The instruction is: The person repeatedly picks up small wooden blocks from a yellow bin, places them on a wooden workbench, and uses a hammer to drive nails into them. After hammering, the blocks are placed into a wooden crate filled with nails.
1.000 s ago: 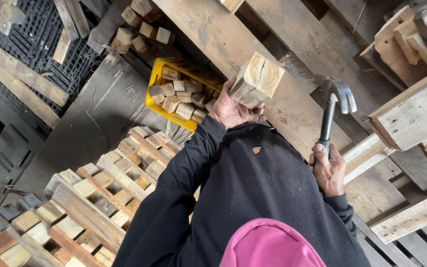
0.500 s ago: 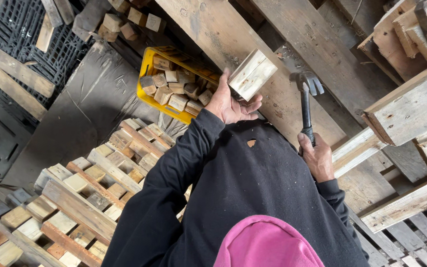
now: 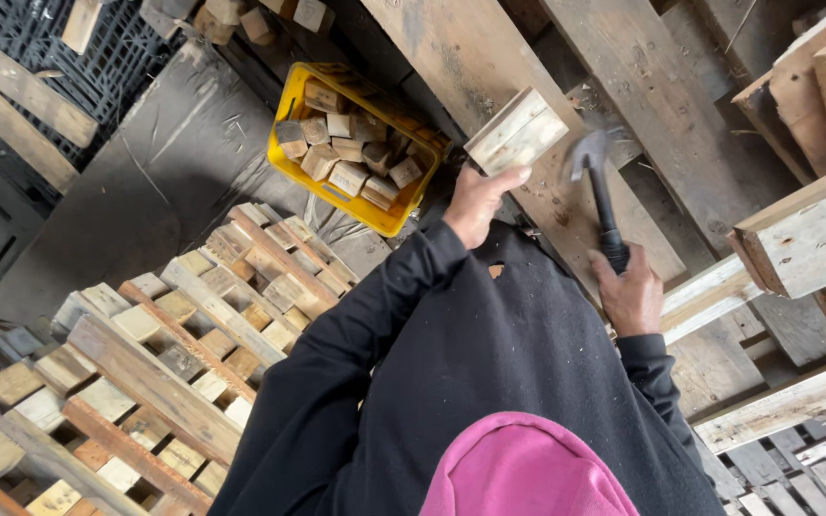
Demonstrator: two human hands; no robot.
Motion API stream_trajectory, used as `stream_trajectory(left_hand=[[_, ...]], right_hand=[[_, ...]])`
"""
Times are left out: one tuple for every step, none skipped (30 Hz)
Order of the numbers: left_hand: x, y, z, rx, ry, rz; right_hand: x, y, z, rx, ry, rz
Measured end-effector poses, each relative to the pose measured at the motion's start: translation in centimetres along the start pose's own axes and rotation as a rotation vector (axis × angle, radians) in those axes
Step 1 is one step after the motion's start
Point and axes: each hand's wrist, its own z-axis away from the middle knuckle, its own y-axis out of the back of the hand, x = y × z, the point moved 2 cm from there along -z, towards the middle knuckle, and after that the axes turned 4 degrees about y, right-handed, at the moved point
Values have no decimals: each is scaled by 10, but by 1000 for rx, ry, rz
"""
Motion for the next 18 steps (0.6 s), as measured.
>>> stream_trajectory(left_hand=[[3, -12, -1, 35, -77, 18], [9, -21, 2, 73, -153, 33], [18, -29, 6, 152, -253, -142], [28, -38, 12, 232, -348, -317], [38, -46, 19, 310, -439, -493], [50, -54, 24, 341, -550, -678], [60, -62, 28, 370, -662, -861], [68, -68, 32, 396, -773, -1045], [73, -72, 35, 375, -820, -1042], [76, -74, 36, 352, -867, -1038], [77, -75, 35, 327, -908, -1036], [77, -75, 34, 319, -942, -1047], [75, -74, 32, 311, -978, -1059], [73, -72, 30, 306, -1015, -1074], [70, -69, 26, 318, -967, -1081], [67, -64, 21, 331, -918, -1087], [65, -59, 18, 347, -867, -1093], [64, -54, 14, 337, -822, -1095]], right_hand=[[-3, 1, -3, -14, 52, 44], [-5, 1, -4, -33, 59, 69], [-6, 1, -6, -49, 65, 94], [-8, 2, -6, -70, 68, 121], [-9, 2, -6, -62, 71, 114], [-11, 3, -5, -48, 75, 105], [-13, 4, -4, -30, 80, 99], [-15, 4, -3, -15, 77, 122], [-17, 6, -2, 4, 74, 145], [-20, 6, -1, 23, 68, 167], [-22, 7, -1, 19, 59, 152], [-24, 8, 0, 14, 47, 136], [-26, 8, 1, 9, 38, 116], [-27, 9, 2, 2, 15, 109], [-28, 8, 2, -7, -8, 101], [-28, 9, 3, -18, -31, 96], [-28, 8, 3, -22, -35, 96], [-27, 8, 3, -23, -34, 96]])
